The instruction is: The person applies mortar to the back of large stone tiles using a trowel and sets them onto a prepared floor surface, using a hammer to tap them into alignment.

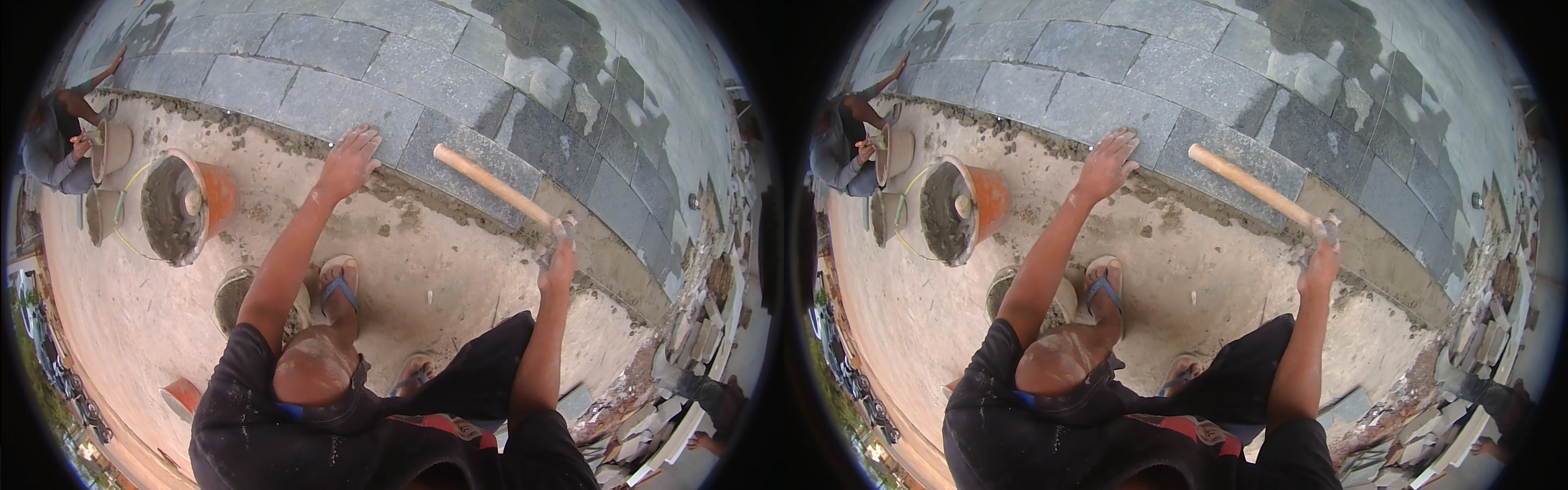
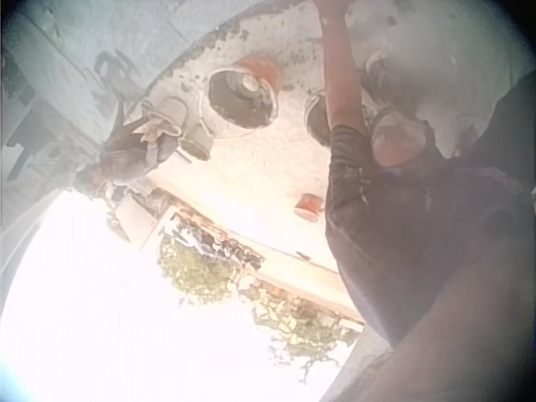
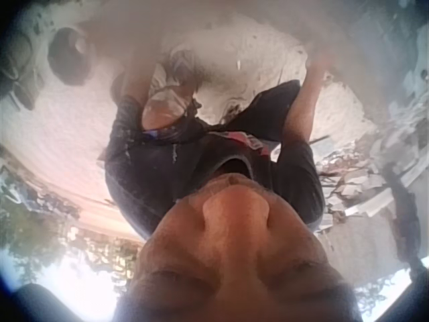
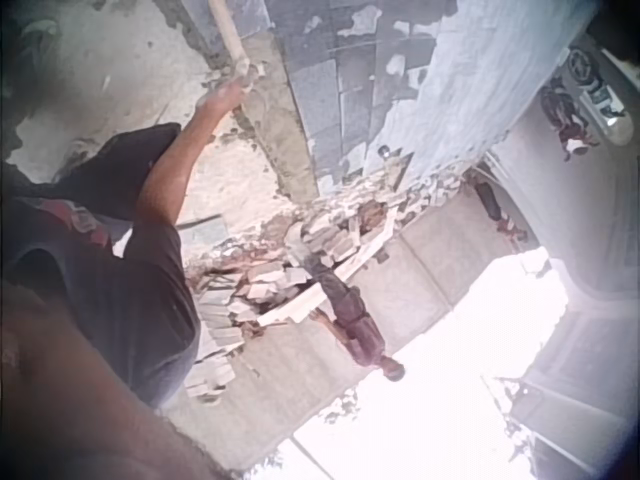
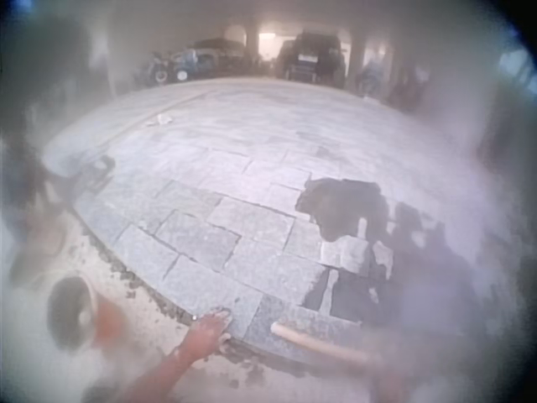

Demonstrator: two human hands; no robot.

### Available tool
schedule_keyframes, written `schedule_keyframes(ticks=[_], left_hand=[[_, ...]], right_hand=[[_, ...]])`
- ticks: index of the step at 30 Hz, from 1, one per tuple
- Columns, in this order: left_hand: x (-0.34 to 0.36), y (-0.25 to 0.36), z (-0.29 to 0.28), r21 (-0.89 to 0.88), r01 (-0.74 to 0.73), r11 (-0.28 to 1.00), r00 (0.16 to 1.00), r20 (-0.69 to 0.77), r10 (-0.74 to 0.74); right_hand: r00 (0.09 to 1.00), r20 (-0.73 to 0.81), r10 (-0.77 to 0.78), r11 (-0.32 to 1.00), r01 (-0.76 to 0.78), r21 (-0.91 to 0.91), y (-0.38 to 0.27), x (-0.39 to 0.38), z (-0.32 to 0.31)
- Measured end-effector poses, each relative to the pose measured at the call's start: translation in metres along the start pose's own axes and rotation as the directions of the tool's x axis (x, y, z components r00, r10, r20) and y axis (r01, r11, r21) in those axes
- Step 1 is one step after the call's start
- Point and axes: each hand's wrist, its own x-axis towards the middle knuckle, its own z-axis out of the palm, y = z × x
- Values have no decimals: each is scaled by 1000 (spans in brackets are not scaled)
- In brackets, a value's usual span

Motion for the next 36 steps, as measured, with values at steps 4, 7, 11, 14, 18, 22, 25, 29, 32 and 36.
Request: schedule_keyframes(ticks=[4,7,11,14,18,22,25,29,32,36], left_hand=[[0,3,2,-21,8,1000,1000,-8,-8],[-2,3,3,-48,23,999,1000,-11,-24],[-3,5,1,-67,47,997,999,-3,-47],[-5,7,0,-81,56,995,998,-1,-56],[-11,12,-11,-104,72,992,997,-33,-76],[-23,13,-22,-187,134,973,986,-70,-150],[-35,12,-34,-233,194,953,970,-100,-222],[-53,3,-54,-299,263,917,924,-197,-329],[-68,-2,-67,-378,356,855,858,-229,-459],[-82,-8,-78,-422,402,812,785,-297,-544]], right_hand=[[999,32,-2,1000,2,-10,6,6,-3],[998,68,18,1000,-16,-23,4,2,4],[999,31,-8,1000,8,-18,1,-7,17],[999,48,-9,1000,10,-26,5,-6,15],[996,81,-22,998,27,-60,3,-12,15],[994,105,-29,996,37,-75,3,-17,19],[991,132,-10,990,29,-141,7,-23,22],[990,141,19,976,12,-216,24,-32,29],[971,207,116,962,-58,-268,40,-44,37],[934,231,272,928,-192,-319,78,-57,50]])
